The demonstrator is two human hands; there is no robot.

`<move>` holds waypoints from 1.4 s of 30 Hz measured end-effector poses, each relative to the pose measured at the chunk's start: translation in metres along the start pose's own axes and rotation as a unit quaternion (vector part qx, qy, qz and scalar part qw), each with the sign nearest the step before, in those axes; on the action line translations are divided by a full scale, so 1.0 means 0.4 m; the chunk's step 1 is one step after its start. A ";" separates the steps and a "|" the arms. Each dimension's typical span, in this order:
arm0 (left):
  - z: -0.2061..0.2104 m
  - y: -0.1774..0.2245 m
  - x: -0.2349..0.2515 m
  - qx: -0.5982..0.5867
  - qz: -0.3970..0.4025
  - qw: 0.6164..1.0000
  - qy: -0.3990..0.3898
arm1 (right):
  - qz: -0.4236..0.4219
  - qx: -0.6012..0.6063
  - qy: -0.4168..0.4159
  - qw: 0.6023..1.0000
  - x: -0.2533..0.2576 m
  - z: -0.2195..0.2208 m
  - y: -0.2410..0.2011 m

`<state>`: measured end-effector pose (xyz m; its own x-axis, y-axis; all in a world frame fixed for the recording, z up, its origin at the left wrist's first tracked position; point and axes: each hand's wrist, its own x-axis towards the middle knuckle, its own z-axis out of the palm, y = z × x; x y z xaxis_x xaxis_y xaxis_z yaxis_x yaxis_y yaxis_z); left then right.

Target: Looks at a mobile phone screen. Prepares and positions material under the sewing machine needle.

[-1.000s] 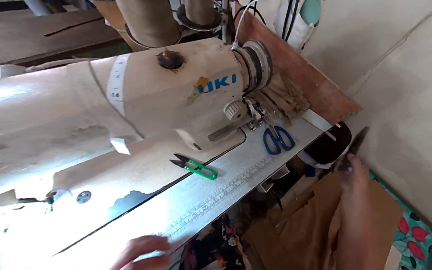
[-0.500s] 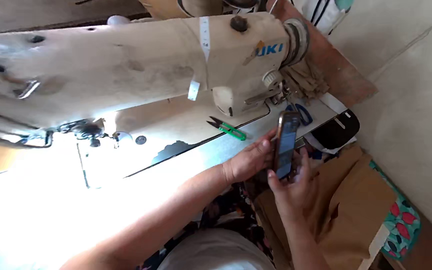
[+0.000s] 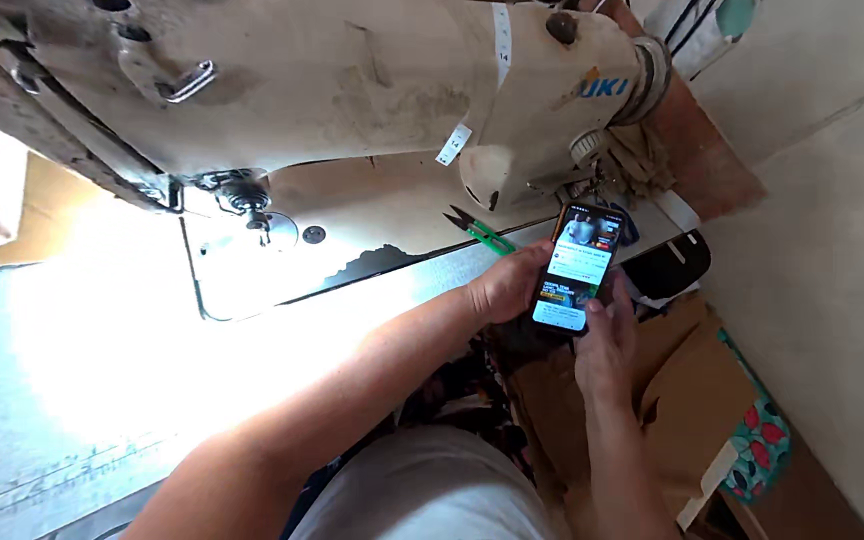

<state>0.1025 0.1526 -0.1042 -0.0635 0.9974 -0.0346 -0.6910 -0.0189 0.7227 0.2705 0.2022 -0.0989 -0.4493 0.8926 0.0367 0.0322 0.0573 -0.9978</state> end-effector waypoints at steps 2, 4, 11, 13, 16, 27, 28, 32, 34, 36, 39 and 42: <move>0.000 -0.002 0.001 -0.004 0.003 1.000 0.001 | 0.074 0.067 -0.003 0.995 0.008 0.007 -0.022; -0.003 -0.002 0.005 -0.011 0.007 1.000 -0.010 | 0.121 0.101 -0.014 0.987 0.008 0.012 -0.035; -0.003 0.003 0.005 -0.001 0.003 1.000 -0.006 | 0.162 0.123 -0.027 0.979 0.011 0.012 -0.036; 0.000 0.004 0.004 0.008 0.002 1.000 -0.001 | 0.163 0.116 -0.025 0.979 0.012 0.012 -0.034; 0.000 0.003 0.004 0.002 0.000 1.000 0.003 | 0.164 0.111 -0.021 0.980 0.011 0.015 -0.033; -0.003 0.004 0.003 -0.010 -0.006 1.000 0.016 | 0.142 0.100 -0.025 0.984 0.012 0.022 -0.025; -0.002 0.004 0.003 -0.009 -0.007 1.000 0.019 | 0.142 0.102 -0.026 0.984 0.011 0.022 -0.025; -0.009 0.000 0.005 -0.007 -0.004 1.000 0.008 | 0.143 0.105 -0.026 0.984 0.010 0.022 -0.023; -0.009 0.000 0.005 -0.006 -0.006 1.000 0.011 | 0.142 0.105 -0.023 0.984 0.009 0.023 -0.022; -0.008 0.002 0.005 -0.003 -0.006 1.000 0.015 | 0.140 0.104 -0.021 0.985 0.010 0.025 -0.022; -0.007 0.003 0.002 0.004 -0.011 1.000 0.021 | 0.138 0.101 -0.027 0.985 0.011 0.023 -0.019; -0.002 0.005 0.003 0.007 -0.009 1.000 0.023 | 0.136 0.098 -0.026 0.986 0.011 0.022 -0.017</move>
<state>0.1002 0.1537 -0.1033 -0.0850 0.9932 -0.0789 -0.6827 -0.0004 0.7307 0.2603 0.2017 -0.0925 -0.4930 0.8386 -0.2317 -0.0122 -0.2730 -0.9619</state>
